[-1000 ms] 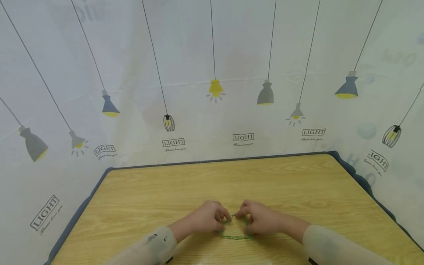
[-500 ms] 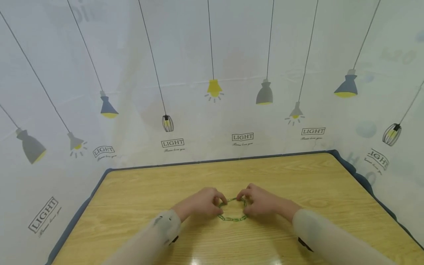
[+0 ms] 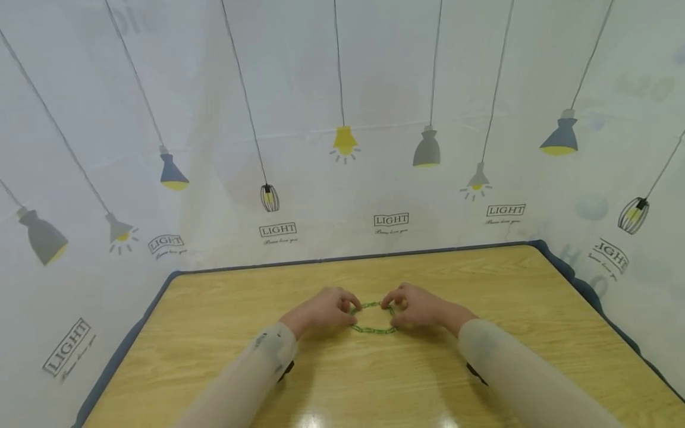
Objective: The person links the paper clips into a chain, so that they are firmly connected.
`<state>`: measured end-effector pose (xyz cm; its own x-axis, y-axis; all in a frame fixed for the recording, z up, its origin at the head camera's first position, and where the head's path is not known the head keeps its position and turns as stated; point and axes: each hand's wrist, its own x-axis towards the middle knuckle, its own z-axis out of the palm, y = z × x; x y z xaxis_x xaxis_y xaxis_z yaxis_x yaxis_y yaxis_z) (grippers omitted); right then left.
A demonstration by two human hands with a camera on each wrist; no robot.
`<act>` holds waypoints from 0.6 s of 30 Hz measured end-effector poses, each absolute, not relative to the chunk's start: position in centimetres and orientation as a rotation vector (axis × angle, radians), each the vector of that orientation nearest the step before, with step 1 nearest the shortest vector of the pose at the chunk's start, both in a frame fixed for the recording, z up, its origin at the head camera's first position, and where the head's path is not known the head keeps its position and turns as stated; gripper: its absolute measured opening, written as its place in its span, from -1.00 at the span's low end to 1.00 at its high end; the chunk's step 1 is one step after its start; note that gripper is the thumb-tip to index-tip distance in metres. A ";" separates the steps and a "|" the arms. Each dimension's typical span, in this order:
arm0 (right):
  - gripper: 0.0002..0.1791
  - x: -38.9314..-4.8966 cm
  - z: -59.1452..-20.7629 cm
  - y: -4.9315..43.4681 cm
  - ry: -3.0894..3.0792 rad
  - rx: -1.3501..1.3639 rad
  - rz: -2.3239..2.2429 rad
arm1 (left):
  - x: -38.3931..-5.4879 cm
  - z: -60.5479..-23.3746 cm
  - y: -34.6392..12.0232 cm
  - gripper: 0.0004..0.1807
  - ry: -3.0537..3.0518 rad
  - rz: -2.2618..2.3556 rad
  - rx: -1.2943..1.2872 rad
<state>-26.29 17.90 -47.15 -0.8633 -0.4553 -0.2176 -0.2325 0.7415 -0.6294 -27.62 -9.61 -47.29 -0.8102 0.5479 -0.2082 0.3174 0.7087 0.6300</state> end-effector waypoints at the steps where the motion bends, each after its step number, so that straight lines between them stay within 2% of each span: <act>1: -0.63 -26.3 -47.1 17.9 2.589 -0.535 -0.865 | -27.6 -47.3 -9.6 -0.68 2.534 0.839 0.676; 18: -0.55 -25.4 -47.7 17.1 2.703 -0.547 -0.825 | -26.0 -46.9 -8.1 -0.61 2.683 0.703 0.660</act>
<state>-25.44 17.07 -47.74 -0.8945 -0.4255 -0.1373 -0.2763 0.7674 -0.5786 -26.03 -8.15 -46.93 -0.8533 0.4969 -0.1579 0.3556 0.7761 0.5207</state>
